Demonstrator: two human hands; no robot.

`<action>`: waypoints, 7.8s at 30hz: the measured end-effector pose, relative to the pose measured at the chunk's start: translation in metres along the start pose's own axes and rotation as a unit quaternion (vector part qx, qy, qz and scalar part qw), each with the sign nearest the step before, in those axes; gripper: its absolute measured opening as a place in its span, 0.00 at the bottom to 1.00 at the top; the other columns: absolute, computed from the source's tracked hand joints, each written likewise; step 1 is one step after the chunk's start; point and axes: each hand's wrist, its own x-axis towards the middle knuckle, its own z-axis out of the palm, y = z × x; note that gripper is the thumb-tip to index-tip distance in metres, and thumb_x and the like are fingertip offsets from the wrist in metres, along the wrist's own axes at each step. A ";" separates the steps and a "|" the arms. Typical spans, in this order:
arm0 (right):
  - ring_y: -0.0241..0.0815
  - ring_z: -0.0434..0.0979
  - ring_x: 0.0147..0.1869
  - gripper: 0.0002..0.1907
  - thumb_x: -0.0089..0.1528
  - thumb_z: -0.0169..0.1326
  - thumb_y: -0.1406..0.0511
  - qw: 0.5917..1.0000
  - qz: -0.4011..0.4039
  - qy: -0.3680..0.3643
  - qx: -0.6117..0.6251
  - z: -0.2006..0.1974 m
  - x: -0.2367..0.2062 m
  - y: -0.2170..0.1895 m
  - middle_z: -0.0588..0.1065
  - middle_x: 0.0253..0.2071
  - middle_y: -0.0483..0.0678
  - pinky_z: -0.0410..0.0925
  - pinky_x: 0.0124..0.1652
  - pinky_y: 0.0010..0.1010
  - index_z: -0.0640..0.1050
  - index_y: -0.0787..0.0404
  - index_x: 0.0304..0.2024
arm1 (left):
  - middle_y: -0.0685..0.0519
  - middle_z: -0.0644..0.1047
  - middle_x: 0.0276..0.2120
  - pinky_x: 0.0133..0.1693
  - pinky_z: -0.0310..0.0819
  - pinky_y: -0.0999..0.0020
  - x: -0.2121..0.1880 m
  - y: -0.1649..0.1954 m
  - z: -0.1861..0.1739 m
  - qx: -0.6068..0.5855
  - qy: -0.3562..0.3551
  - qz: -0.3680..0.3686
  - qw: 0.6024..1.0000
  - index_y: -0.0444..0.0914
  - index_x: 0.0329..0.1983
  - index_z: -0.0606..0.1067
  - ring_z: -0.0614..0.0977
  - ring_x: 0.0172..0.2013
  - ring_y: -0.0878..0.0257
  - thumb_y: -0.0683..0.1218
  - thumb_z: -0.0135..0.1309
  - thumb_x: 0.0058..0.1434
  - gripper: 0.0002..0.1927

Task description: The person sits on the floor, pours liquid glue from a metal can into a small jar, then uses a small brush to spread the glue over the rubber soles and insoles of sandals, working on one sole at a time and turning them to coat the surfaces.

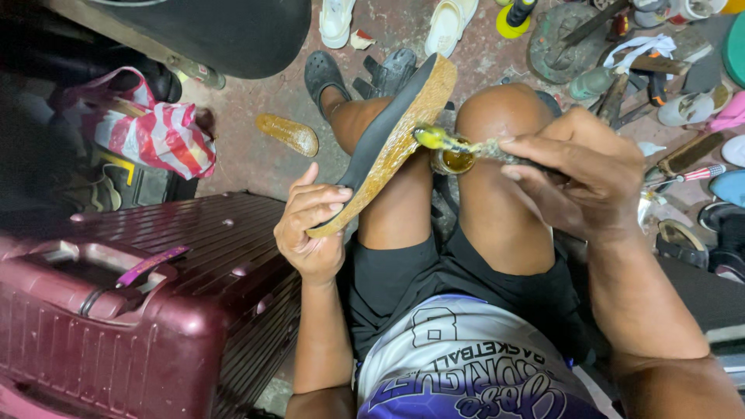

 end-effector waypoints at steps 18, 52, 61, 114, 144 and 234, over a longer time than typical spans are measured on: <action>0.30 0.73 0.25 0.19 0.52 0.67 0.74 0.977 0.061 -0.153 0.134 0.027 -0.004 -0.020 0.78 0.34 0.48 0.62 0.26 0.22 0.84 0.63 0.46 | 0.48 0.83 0.42 0.65 0.67 0.48 0.006 0.004 -0.007 0.060 -0.007 0.000 0.998 0.39 0.39 0.73 0.85 0.45 0.55 0.43 0.64 0.64 0.10; 0.36 0.76 0.33 0.20 0.58 0.70 0.76 0.991 0.000 -0.095 0.094 0.043 -0.021 -0.022 0.76 0.37 0.48 0.65 0.32 0.24 0.83 0.62 0.52 | 0.50 0.83 0.44 0.65 0.67 0.51 0.006 0.019 -0.009 0.131 -0.022 0.014 0.991 0.39 0.39 0.74 0.85 0.46 0.56 0.37 0.63 0.60 0.09; 0.37 0.79 0.35 0.21 0.57 0.70 0.75 0.988 -0.014 -0.122 0.091 0.045 -0.015 -0.025 0.78 0.35 0.48 0.68 0.34 0.24 0.83 0.60 0.52 | 0.51 0.83 0.42 0.66 0.67 0.50 0.008 0.020 -0.012 0.141 -0.016 0.020 0.990 0.38 0.37 0.75 0.85 0.45 0.56 0.40 0.65 0.61 0.08; 0.57 0.81 0.34 0.11 0.61 0.56 0.54 0.872 0.048 -0.411 -0.262 0.027 0.042 0.017 0.81 0.33 0.53 0.73 0.38 0.48 0.86 0.47 0.39 | 0.46 0.83 0.43 0.66 0.65 0.49 0.005 0.008 -0.008 0.115 0.011 0.007 0.993 0.37 0.39 0.73 0.85 0.45 0.54 0.38 0.59 0.59 0.08; 0.32 0.69 0.29 0.12 0.70 0.62 0.71 0.997 0.043 -0.031 0.064 0.028 -0.010 -0.046 0.74 0.32 0.49 0.60 0.30 0.22 0.80 0.68 0.55 | 0.51 0.83 0.46 0.67 0.64 0.48 0.021 0.013 0.011 0.162 0.009 0.031 0.986 0.40 0.42 0.75 0.84 0.47 0.55 0.41 0.62 0.61 0.09; 0.41 0.77 0.36 0.16 0.66 0.71 0.73 0.996 -0.044 0.078 -0.022 0.058 -0.018 0.005 0.78 0.38 0.51 0.68 0.34 0.27 0.81 0.62 0.54 | 0.49 0.83 0.42 0.68 0.65 0.46 0.015 0.020 0.002 0.179 0.026 0.056 0.982 0.38 0.40 0.72 0.85 0.44 0.54 0.35 0.61 0.60 0.11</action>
